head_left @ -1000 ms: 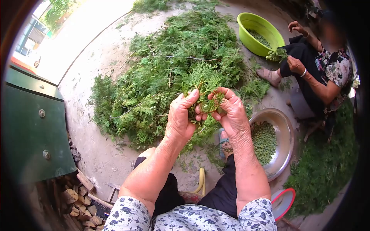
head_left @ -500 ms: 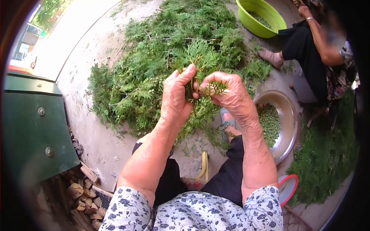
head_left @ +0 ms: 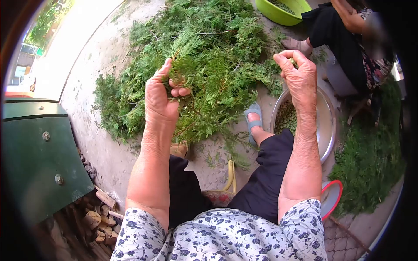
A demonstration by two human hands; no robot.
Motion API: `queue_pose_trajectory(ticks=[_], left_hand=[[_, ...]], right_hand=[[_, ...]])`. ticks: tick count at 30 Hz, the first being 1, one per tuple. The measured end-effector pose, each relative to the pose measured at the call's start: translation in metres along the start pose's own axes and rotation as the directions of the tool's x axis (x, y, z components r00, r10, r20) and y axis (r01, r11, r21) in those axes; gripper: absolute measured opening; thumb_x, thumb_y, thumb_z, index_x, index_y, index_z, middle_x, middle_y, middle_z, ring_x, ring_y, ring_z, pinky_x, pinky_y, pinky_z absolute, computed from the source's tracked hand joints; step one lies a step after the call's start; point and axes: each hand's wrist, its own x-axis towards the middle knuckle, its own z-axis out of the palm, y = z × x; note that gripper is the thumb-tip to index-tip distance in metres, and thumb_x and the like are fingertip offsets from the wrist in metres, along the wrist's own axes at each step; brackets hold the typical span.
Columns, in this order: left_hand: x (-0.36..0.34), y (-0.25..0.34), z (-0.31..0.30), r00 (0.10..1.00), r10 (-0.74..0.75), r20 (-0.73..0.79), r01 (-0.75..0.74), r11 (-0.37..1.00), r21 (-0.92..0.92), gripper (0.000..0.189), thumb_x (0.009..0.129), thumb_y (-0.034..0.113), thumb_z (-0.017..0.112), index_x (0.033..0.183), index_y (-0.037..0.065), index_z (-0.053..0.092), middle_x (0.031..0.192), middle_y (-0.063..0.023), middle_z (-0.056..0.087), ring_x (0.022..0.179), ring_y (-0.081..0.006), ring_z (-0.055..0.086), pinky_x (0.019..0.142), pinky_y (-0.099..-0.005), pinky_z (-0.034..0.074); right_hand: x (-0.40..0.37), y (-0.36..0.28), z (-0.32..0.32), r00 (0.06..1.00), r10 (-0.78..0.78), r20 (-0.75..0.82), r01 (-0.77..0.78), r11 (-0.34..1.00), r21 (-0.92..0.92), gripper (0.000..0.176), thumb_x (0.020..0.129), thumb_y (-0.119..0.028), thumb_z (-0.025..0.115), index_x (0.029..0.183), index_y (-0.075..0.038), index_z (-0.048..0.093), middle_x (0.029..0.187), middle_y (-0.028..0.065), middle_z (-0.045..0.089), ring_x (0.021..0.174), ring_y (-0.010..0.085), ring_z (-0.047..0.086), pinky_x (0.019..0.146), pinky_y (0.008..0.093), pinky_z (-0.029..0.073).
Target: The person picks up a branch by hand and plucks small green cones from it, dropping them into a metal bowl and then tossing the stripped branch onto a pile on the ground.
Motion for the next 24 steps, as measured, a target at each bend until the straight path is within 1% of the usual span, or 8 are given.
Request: queue_pose_trajectory(ticks=[4,7,10,14,17,19,22,24], left_hand=[[0.000,0.009,-0.011,1.000,-0.014,-0.006,0.013,0.988,-0.154,0.011,0.087,0.012,0.049,0.076,0.010,0.049,0.056,0.0021,0.041,0.040,-0.0080,0.030,0.040,-0.0230,0.032],[-0.003,0.015,-0.009,0.997,-0.031,-0.069,0.014,0.975,-0.222,0.012,0.086,0.010,0.047,0.074,0.009,0.048,0.057,0.0009,0.042,0.040,-0.0089,0.030,0.038,-0.0236,0.032],[-0.007,0.020,-0.009,0.999,-0.018,-0.036,0.009,0.969,-0.246,0.013,0.087,0.012,0.046,0.075,0.008,0.048,0.059,0.0002,0.043,0.040,-0.0095,0.030,0.037,-0.0240,0.032],[-0.014,0.032,-0.008,0.998,-0.008,0.070,0.034,0.928,-0.371,0.012,0.087,0.012,0.048,0.080,0.002,0.051,0.060,-0.0009,0.042,0.041,-0.0102,0.031,0.037,-0.0233,0.032],[-0.025,0.045,0.002,0.993,0.048,0.111,-0.003,0.927,-0.375,0.012,0.086,0.010,0.048,0.080,0.000,0.052,0.058,-0.0011,0.040,0.041,-0.0101,0.031,0.037,-0.0234,0.033],[-0.031,0.054,0.015,0.982,0.088,0.167,-0.017,0.923,-0.385,0.011,0.085,0.009,0.048,0.080,0.000,0.052,0.057,-0.0010,0.038,0.042,-0.0103,0.031,0.037,-0.0235,0.033],[-0.041,0.069,0.033,0.963,0.085,0.256,0.037,0.897,-0.440,0.013,0.085,0.009,0.050,0.073,0.003,0.048,0.056,-0.0016,0.038,0.041,-0.0109,0.031,0.038,-0.0236,0.033],[-0.047,0.082,0.044,0.945,0.090,0.314,0.073,0.878,-0.472,0.020,0.087,0.013,0.051,0.069,0.006,0.046,0.055,-0.0015,0.038,0.043,-0.0117,0.033,0.041,-0.0245,0.034]], right_hand=[[0.000,0.045,-0.037,0.987,0.142,-0.077,-0.150,0.981,-0.119,0.016,0.075,-0.019,0.069,0.080,-0.004,0.065,0.059,0.0017,0.053,0.055,0.0103,0.049,0.053,0.0272,0.040],[-0.003,0.078,-0.067,0.955,0.278,-0.101,-0.287,0.955,-0.080,0.007,0.078,-0.011,0.064,0.081,-0.005,0.063,0.059,-0.0038,0.049,0.046,0.0020,0.041,0.039,0.0176,0.028],[-0.011,0.114,-0.091,0.912,0.395,-0.109,-0.404,0.911,-0.080,0.015,0.073,-0.012,0.064,0.084,-0.002,0.064,0.062,0.0039,0.057,0.052,0.0107,0.055,0.044,0.0253,0.042],[-0.033,0.157,-0.121,0.894,0.437,-0.102,-0.447,0.887,-0.114,0.015,0.074,-0.011,0.062,0.086,-0.003,0.064,0.064,0.0045,0.058,0.054,0.0110,0.056,0.040,0.0248,0.042],[-0.052,0.180,-0.145,0.876,0.468,-0.113,-0.481,0.858,-0.180,0.021,0.073,-0.010,0.060,0.091,-0.001,0.063,0.070,0.0056,0.059,0.057,0.0133,0.056,0.045,0.0245,0.045],[-0.063,0.217,-0.161,0.915,0.383,-0.124,-0.401,0.840,-0.366,0.022,0.070,-0.007,0.059,0.091,-0.001,0.066,0.081,0.0133,0.066,0.076,0.0238,0.063,0.069,0.0332,0.050],[-0.083,0.220,-0.175,0.887,0.428,-0.174,-0.462,0.809,-0.362,0.023,0.069,-0.006,0.057,0.089,-0.001,0.066,0.088,0.0162,0.066,0.085,0.0278,0.063,0.082,0.0344,0.046],[-0.098,0.220,-0.181,0.893,0.380,-0.242,-0.447,0.815,-0.369,0.024,0.069,-0.004,0.054,0.089,-0.002,0.067,0.089,0.0170,0.066,0.086,0.0280,0.063,0.081,0.0341,0.047]])
